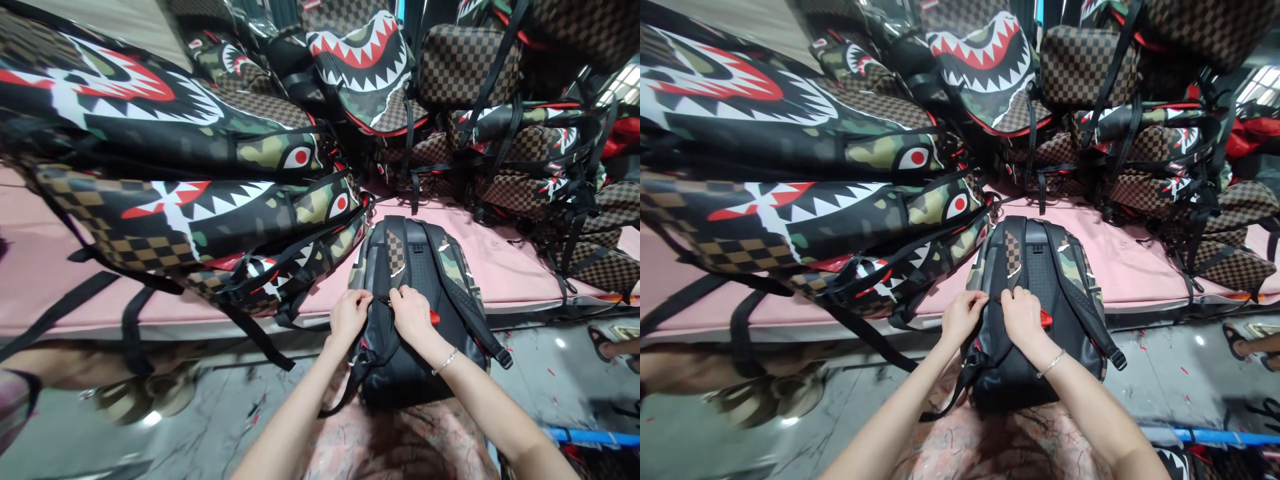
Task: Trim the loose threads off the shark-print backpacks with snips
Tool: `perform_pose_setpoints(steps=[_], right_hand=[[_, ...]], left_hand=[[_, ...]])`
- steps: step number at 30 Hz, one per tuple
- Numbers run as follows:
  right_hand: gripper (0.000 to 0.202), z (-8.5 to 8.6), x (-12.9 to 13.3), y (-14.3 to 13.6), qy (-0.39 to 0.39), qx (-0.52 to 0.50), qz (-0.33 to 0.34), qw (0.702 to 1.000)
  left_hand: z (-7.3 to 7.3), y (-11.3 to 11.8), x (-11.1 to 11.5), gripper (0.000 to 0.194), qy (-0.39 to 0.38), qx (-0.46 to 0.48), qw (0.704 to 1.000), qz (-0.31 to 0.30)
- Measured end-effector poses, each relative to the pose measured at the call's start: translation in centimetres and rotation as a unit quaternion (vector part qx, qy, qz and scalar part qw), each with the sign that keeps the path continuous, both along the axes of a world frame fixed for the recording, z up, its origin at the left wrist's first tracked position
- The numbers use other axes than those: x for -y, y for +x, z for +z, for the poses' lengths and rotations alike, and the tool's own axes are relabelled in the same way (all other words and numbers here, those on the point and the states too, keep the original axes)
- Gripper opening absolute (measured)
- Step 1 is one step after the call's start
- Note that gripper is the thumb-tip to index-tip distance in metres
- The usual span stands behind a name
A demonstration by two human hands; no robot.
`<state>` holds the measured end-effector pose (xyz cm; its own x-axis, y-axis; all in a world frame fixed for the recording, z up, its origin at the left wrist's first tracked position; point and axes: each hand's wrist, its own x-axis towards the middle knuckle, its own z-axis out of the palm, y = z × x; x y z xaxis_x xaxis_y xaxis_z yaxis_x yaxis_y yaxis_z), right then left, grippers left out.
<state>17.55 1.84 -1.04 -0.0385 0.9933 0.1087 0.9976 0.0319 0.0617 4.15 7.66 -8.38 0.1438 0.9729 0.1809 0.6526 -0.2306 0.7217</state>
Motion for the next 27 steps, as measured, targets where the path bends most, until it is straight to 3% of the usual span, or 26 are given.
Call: perform_pose_setpoints(steps=[7,21,27], right_hand=[[0.014,0.8,0.0,0.0,-0.014,0.006,0.036,0.999],[0.012,0.3,0.1,-0.8,0.002,-0.018,0.020,1.000],[0.011,0.1,-0.6,-0.3,0.003,-0.033,0.055,0.998]], left_hand=[[-0.3,0.5,0.3,0.019,0.003,-0.005,1.000,0.025],[-0.3,0.3,0.2,0.021,-0.002,0.025,0.999,0.020],[-0.9,0.3,-0.6,0.021,-0.006,0.070,0.997,0.023]])
